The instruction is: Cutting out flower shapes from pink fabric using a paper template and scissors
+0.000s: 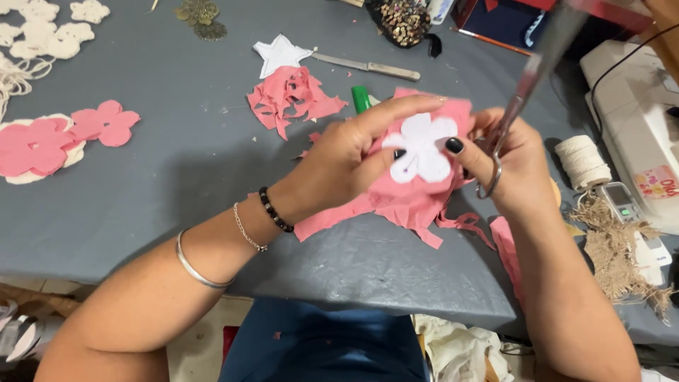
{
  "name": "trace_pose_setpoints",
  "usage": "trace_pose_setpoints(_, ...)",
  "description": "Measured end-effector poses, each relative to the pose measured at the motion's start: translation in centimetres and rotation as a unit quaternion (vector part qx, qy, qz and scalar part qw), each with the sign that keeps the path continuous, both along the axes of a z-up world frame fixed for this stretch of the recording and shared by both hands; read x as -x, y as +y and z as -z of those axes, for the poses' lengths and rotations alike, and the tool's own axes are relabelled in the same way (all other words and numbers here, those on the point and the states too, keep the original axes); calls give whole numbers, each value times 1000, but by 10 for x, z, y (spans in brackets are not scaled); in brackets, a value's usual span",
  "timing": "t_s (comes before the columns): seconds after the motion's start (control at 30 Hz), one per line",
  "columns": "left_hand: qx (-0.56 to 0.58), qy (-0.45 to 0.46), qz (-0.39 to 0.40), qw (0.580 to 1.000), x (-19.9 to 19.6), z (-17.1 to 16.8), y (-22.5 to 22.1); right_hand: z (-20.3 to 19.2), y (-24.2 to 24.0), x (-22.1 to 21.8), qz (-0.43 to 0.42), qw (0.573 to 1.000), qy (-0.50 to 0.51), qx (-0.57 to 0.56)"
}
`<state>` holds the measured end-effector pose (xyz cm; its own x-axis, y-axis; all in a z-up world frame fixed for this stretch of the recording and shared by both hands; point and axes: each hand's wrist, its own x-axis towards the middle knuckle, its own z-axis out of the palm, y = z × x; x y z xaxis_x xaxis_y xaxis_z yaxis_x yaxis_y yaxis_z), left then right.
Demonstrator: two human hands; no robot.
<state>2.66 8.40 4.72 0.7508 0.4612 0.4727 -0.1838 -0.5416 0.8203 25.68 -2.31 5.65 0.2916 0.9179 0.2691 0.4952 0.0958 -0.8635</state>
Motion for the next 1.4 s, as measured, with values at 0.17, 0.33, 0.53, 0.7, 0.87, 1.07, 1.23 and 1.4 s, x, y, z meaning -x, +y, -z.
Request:
trace_pose_setpoints(0.17, -50, -117, -81, 989, -1, 7, 20, 7, 5, -17, -23, 1000, -17, 2)
trace_pose_setpoints(0.33, -36, -169, -134, 976, 7, -5, 17, 20, 6, 3, -70, 997, 23, -20)
trace_pose_setpoints(0.53, -28, -225, -157, 961, 11, -6, 13, 17, 0, 42, -185, 981, -52, -27)
trace_pose_setpoints(0.7, -1, -235, -177, 956, 10, -3, 2, 18, -5, 70, -203, 975, -92, 21)
trace_pose_setpoints(0.87, -3, -207, -182, 961, 8, 2, -9, 25, -4, 73, -245, 957, -157, -22)
trace_pose_setpoints(1.07, -1, -218, -233, 948, 14, -5, -3, 28, -6, 73, -273, 947, -166, -18)
trace_pose_setpoints(1.23, 2, -220, -219, 951, 9, 0, -7, 29, -7, 71, -216, 959, -179, -31)
trace_pose_setpoints(1.4, -1, -206, -226, 952, 3, 3, -13, 27, -9, 72, -161, 968, -192, -26)
